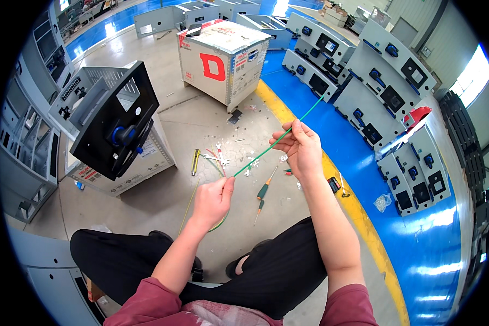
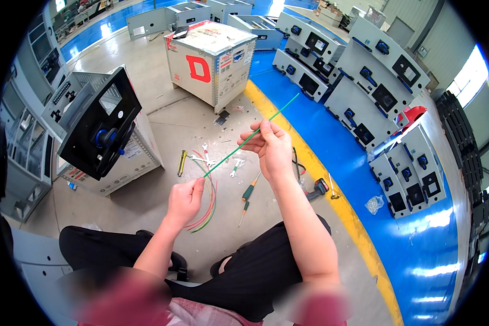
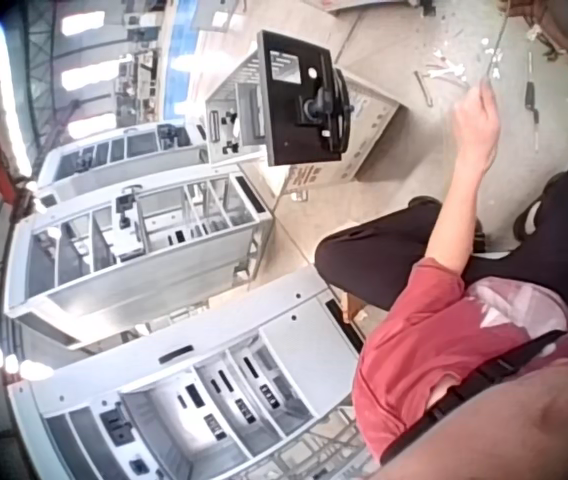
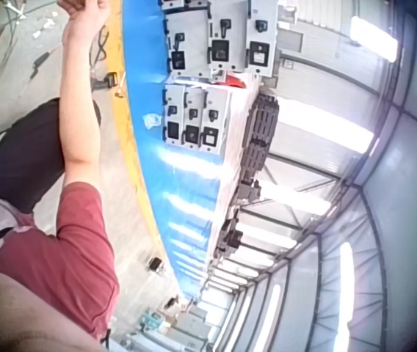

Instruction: The person sits on the floor and strips the insulation from the ends of several colored wires by hand. They handle yellow, green, and red wires sequentially, pulling off the outer sheath to expose the inner conductor.

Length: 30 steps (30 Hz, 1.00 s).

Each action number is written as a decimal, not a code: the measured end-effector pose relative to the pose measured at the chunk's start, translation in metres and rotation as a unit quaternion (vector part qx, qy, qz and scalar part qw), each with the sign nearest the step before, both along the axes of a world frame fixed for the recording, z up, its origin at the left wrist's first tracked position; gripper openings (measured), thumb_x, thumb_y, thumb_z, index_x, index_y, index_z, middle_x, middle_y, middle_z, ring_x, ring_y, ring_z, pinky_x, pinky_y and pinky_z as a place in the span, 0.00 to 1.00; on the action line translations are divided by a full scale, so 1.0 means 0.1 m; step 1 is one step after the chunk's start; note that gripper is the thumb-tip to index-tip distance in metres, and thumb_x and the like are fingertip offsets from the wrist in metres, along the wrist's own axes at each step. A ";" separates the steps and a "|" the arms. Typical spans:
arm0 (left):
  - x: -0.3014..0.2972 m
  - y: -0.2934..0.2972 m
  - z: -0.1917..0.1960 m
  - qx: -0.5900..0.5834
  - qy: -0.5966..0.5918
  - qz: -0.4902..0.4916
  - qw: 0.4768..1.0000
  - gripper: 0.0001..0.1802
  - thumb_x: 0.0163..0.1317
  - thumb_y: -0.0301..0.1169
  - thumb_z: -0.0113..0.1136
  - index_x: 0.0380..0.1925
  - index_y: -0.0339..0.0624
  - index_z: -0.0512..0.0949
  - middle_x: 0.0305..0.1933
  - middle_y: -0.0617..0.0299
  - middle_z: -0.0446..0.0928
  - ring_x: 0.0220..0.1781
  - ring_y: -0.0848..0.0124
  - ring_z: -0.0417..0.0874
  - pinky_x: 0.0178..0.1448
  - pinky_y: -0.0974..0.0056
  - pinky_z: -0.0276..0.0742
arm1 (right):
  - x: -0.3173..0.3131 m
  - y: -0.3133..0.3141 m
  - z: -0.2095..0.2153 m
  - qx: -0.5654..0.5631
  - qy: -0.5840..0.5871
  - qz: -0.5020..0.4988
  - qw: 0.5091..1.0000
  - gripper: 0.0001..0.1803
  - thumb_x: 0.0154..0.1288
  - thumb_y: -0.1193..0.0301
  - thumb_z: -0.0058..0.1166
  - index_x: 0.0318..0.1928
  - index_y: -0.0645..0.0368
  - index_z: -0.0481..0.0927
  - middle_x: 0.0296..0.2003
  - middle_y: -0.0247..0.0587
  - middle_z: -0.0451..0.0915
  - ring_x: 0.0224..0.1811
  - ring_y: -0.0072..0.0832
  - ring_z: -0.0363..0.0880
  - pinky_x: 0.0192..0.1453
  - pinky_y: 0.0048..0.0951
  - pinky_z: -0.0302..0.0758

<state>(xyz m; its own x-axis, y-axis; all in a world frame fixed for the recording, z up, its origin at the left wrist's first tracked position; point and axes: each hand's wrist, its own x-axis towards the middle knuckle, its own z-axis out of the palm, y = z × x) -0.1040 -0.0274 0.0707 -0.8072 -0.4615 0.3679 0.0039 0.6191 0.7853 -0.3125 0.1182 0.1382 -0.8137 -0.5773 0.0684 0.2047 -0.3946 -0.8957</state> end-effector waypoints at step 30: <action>-0.05 -0.14 -0.16 -0.081 0.011 -0.006 0.997 0.22 0.73 0.37 0.57 0.19 0.39 0.73 0.17 0.47 0.73 0.20 0.47 0.77 0.25 0.49 0.68 | -0.21 0.05 0.05 -0.042 0.001 -0.004 0.999 0.18 0.74 0.71 0.59 0.60 0.55 0.70 0.40 0.47 0.86 0.42 0.42 0.89 0.46 0.42 0.87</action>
<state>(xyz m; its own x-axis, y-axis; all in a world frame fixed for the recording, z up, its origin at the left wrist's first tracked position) -0.1088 -0.0418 0.0546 -0.8037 -0.3843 0.4543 0.0285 0.7377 0.6745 -0.3330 0.1230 0.1427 -0.8178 -0.5631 0.1187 0.1993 -0.4707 -0.8595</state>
